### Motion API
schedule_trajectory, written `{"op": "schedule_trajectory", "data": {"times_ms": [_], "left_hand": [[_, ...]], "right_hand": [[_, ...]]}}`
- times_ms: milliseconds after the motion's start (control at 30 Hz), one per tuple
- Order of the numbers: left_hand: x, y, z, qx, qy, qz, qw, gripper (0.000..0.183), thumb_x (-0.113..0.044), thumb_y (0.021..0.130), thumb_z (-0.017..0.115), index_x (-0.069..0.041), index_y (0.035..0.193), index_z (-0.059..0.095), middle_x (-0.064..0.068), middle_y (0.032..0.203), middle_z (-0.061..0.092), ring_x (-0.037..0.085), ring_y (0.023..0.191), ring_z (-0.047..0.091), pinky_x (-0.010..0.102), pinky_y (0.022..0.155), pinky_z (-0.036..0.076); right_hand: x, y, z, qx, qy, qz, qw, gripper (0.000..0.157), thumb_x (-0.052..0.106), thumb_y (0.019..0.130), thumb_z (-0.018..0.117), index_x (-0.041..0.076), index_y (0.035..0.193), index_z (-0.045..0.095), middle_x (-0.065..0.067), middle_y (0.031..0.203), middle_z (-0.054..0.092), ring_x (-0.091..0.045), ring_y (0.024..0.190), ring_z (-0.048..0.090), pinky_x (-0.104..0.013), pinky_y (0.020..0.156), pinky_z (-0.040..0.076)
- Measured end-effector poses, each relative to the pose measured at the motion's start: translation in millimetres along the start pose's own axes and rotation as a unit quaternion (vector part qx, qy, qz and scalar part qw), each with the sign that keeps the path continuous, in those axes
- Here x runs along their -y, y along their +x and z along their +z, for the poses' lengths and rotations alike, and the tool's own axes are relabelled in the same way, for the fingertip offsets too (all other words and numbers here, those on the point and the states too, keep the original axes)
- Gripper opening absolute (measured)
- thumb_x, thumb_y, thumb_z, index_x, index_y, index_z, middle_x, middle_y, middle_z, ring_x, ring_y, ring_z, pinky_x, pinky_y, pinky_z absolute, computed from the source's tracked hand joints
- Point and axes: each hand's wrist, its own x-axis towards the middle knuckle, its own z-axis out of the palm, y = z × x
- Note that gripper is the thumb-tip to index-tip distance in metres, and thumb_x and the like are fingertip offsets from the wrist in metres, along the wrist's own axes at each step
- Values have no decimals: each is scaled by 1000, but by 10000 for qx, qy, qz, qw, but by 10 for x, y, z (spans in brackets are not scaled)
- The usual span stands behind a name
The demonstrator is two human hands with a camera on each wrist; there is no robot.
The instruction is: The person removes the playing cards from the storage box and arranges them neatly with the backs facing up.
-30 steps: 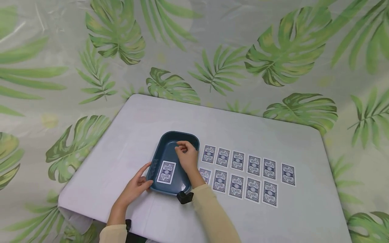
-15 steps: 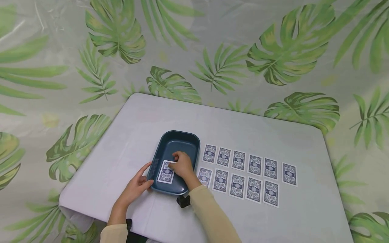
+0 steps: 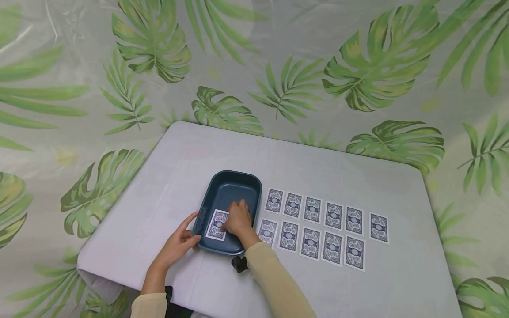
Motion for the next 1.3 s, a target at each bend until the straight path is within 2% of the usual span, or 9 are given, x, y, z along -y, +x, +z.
{"op": "schedule_trajectory", "data": {"times_ms": [133, 233, 400, 533, 733, 833, 1033, 1300], "left_hand": [[-218, -73, -29, 96, -28, 19, 9999, 69, -8, 91, 65, -16, 152, 36, 2, 65, 52, 11, 56, 45, 26, 57, 38], [-327, -115, -39, 153, -54, 32, 9999, 68, -7, 91, 65, -14, 152, 36, 2, 65, 52, 10, 56, 44, 26, 57, 38], [-373, -127, -26, 183, -45, -26, 9998, 68, -7, 91, 64, -14, 152, 35, 2, 65, 53, 9, 56, 45, 25, 58, 39], [-325, -97, -11, 177, -21, -59, 9998, 69, -6, 91, 64, -14, 152, 34, 3, 66, 54, 10, 56, 45, 26, 58, 39], [-39, 17, 32, -17, -12, -102, 9999, 70, -9, 90, 67, -25, 151, 37, 6, 66, 55, 13, 55, 46, 26, 57, 38], [44, 39, 35, -12, -16, -57, 10000, 70, -14, 90, 68, -30, 150, 37, 4, 66, 55, 13, 55, 46, 26, 57, 39], [74, 24, 10, 147, -131, 16, 9998, 69, -19, 91, 67, -36, 150, 35, 11, 68, 57, 14, 56, 47, 28, 58, 40], [60, 11, -4, 255, -149, 3, 9996, 69, -18, 93, 66, -38, 151, 32, 15, 70, 59, 13, 55, 46, 27, 58, 40]], "right_hand": [[-8, -3, -5, -22, 17, 7, 10000, 50, 17, 61, 93, 5, 95, 58, -10, 97, 49, -30, 95, 50, -44, 82, 45], [-22, -11, -11, -73, 171, 17, 9998, 40, 14, 69, 88, 7, 93, 57, -7, 88, 55, -26, 86, 54, -41, 76, 45], [-42, -38, -80, -266, 1140, -228, 9929, 22, 6, 79, 77, 5, 91, 59, -5, 75, 56, -18, 68, 52, -33, 63, 43], [-58, -32, -172, -476, 1911, -431, 9795, 15, 2, 81, 74, 2, 91, 63, -3, 75, 59, -14, 67, 53, -27, 60, 44], [-60, -23, -365, -764, 2663, -562, 9592, 12, 6, 84, 73, 3, 95, 69, -5, 82, 64, -16, 74, 58, -28, 67, 48], [-92, -36, -476, -883, 3061, -540, 9464, 14, 5, 85, 72, 2, 98, 70, -5, 85, 65, -16, 77, 59, -28, 69, 48], [-234, -73, -689, -1208, 3524, -268, 9276, 16, 4, 87, 71, -1, 103, 70, -8, 90, 66, -15, 81, 58, -24, 72, 45], [-575, -160, -912, -1753, 3812, 442, 9067, 20, 7, 89, 70, 1, 108, 71, -8, 94, 67, -13, 82, 57, -19, 70, 45]]}}
